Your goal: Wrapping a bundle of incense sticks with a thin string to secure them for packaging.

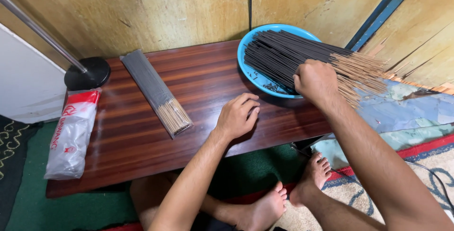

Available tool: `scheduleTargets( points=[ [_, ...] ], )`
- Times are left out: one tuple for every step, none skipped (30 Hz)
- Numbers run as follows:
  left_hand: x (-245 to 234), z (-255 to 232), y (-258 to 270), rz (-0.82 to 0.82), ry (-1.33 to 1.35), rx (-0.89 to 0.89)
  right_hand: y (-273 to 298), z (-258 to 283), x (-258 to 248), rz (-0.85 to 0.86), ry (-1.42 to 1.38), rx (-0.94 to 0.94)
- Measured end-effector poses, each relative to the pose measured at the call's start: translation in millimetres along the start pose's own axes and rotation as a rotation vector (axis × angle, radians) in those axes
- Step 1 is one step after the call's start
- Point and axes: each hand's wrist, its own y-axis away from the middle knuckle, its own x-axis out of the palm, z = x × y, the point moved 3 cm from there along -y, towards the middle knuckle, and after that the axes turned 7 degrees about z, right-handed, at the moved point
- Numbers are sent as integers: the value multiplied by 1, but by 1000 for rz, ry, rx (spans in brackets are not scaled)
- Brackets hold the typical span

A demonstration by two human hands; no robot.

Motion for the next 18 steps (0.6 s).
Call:
scheduleTargets(
  points=[
    [-1,-1,0,-5,-4,-6,4,12,-10,-1,0,-9],
    [-3,-2,1,-27,49,-20,8,24,-21,3,-70,-6],
    [-6,-2,2,-50,99,-38,11,37,-31,8,-142,-8],
    [-4,1,3,-56,91,-48,15,53,-38,8,-144,-21],
    [-4,9,5,-109,358,-178,18,68,-43,46,-287,-18],
    [-3,18,8,-166,626,-306,21,84,-49,86,-430,-15],
    [-11,21,12,-177,613,-313,21,96,-49,87,-434,-33],
    [-17,27,17,-282,895,-398,21,108,-46,147,-522,-62],
    [-21,32,27,-385,1179,-484,26,121,-42,218,-614,-88],
    [-36,30,34,-395,1169,-496,29,131,-39,227,-620,-101],
    [-52,30,41,-463,1216,-573,30,143,-36,278,-672,-134],
    [-67,30,48,-533,1262,-650,33,154,-34,330,-722,-168],
    [-72,38,59,-548,1249,-657,33,166,-34,337,-727,-185],
    [-77,46,71,-568,1247,-697,35,179,-34,381,-757,-208],
    [-82,54,84,-589,1244,-738,37,192,-34,425,-786,-231],
    [-89,53,91,-605,1231,-744,35,202,-32,433,-790,-249],
    [-96,53,99,-625,1215,-748,34,213,-30,432,-804,-285],
    [-102,52,106,-646,1199,-751,32,223,-28,431,-818,-321]
  ],
)
